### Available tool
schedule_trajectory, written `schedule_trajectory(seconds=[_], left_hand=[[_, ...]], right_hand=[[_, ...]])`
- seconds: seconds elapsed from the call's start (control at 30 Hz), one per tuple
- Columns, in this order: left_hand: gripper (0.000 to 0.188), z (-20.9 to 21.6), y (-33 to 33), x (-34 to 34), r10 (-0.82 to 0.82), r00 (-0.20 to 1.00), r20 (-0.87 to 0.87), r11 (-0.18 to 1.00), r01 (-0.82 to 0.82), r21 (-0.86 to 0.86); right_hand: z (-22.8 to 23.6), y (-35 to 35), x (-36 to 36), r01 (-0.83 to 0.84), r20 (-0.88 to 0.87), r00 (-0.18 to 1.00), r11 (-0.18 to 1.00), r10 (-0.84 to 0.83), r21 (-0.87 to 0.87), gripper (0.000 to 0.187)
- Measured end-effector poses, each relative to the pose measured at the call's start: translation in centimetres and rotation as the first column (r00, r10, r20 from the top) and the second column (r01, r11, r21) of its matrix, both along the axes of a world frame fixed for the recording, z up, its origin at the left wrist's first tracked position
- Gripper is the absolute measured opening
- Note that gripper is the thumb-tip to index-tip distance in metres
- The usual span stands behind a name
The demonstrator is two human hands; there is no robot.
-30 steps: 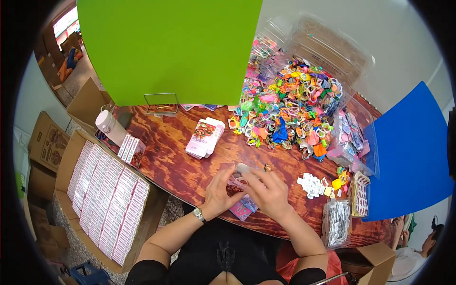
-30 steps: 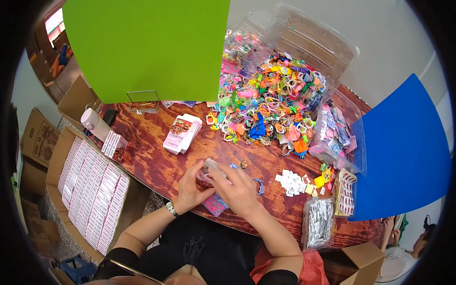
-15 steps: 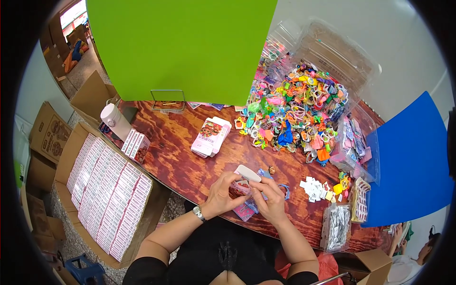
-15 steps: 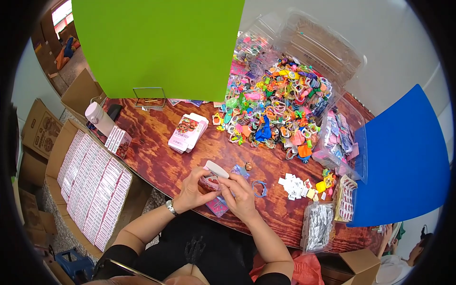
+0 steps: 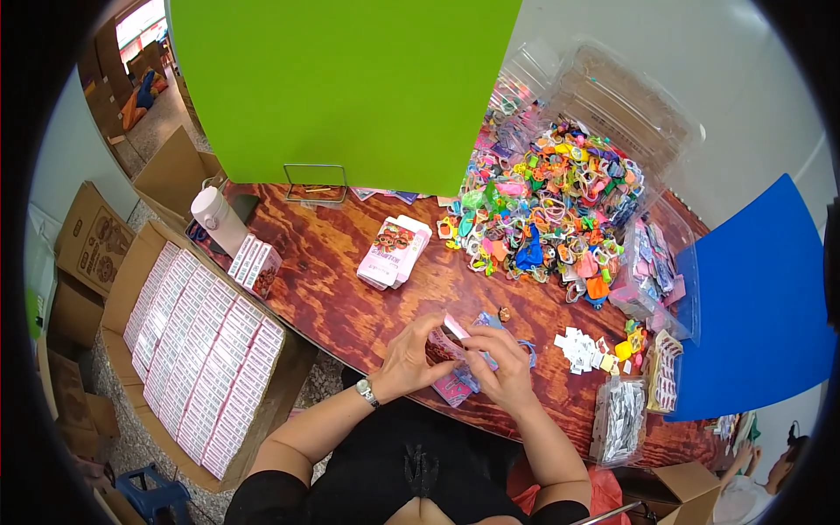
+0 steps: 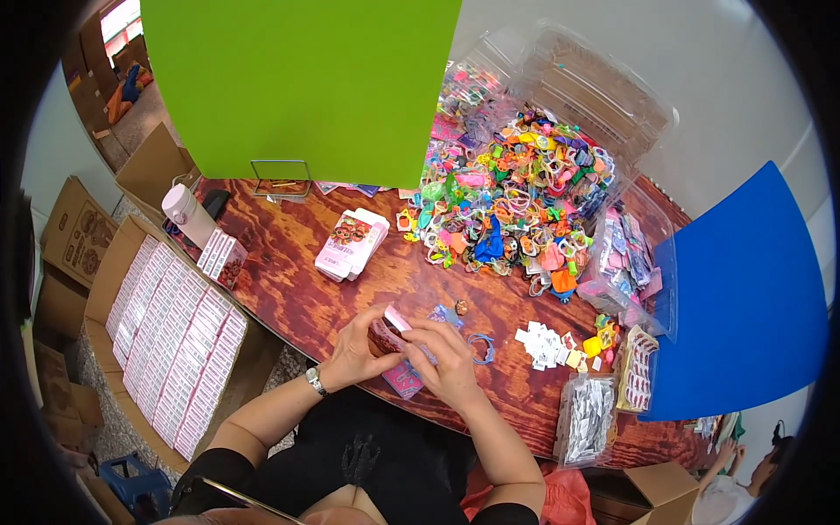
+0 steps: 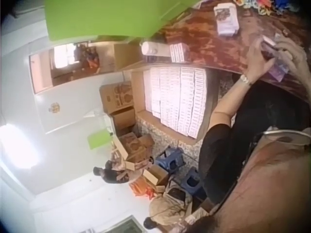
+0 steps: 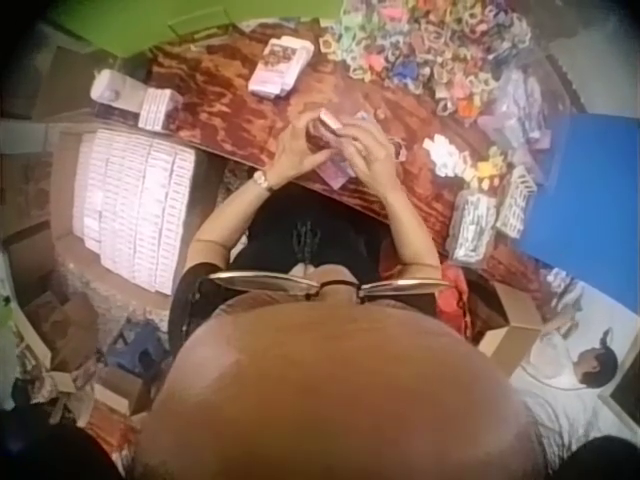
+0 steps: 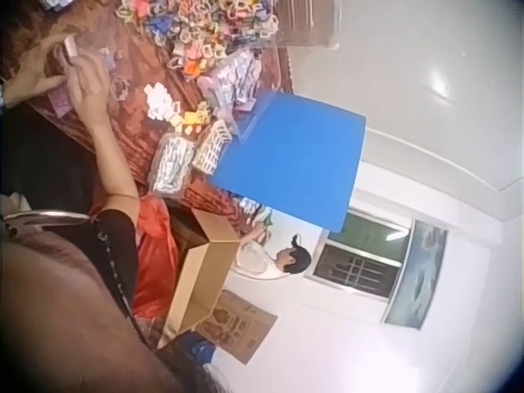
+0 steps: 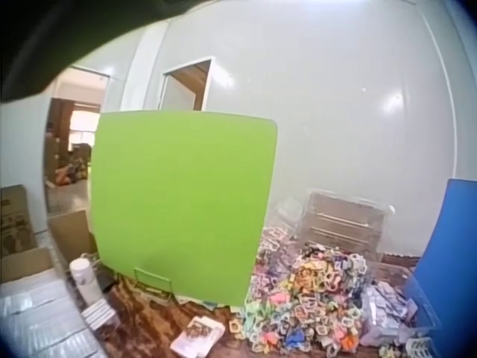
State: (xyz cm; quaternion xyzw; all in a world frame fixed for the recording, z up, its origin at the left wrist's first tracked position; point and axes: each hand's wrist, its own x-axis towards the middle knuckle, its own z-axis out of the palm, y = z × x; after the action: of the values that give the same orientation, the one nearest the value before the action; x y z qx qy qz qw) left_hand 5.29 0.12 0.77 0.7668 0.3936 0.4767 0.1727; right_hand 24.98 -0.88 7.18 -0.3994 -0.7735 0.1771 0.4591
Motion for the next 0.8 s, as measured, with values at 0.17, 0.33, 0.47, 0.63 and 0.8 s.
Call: schedule_trajectory(seconds=[0.17,0.33,0.47,0.63,0.8], left_hand=[[0.089,0.4,-0.1,0.1,0.001,1.000,-0.020,0.998,0.000,0.056],[0.092,0.6,-0.4,0.0,0.005,0.999,-0.045,0.999,-0.007,-0.034],[0.102,0.9,-0.3,-0.2,0.002,0.993,-0.116,1.000,-0.003,-0.008],[0.107,0.4,-0.5,-0.4,0.021,0.985,-0.173,1.000,-0.018,0.022],[0.115,0.5,-0.7,-0.4,0.019,0.983,-0.183,0.996,-0.035,-0.083]], right_hand=[[1.3,0.0,-0.9,0.062,-0.035,0.997,0.952,-0.076,-0.298,0.018],[0.9,0.2,-1.7,0.104,-0.004,0.994,0.980,-0.106,-0.169,0.019],[0.2,0.2,-1.8,0.107,-0.018,0.993,0.969,-0.113,-0.221,0.019],[-0.1,-0.1,-2.4,0.113,0.064,0.992,0.986,-0.106,-0.126,0.020],[-0.6,-0.5,-2.3,0.117,0.050,0.992,0.992,-0.115,-0.037,0.022]])
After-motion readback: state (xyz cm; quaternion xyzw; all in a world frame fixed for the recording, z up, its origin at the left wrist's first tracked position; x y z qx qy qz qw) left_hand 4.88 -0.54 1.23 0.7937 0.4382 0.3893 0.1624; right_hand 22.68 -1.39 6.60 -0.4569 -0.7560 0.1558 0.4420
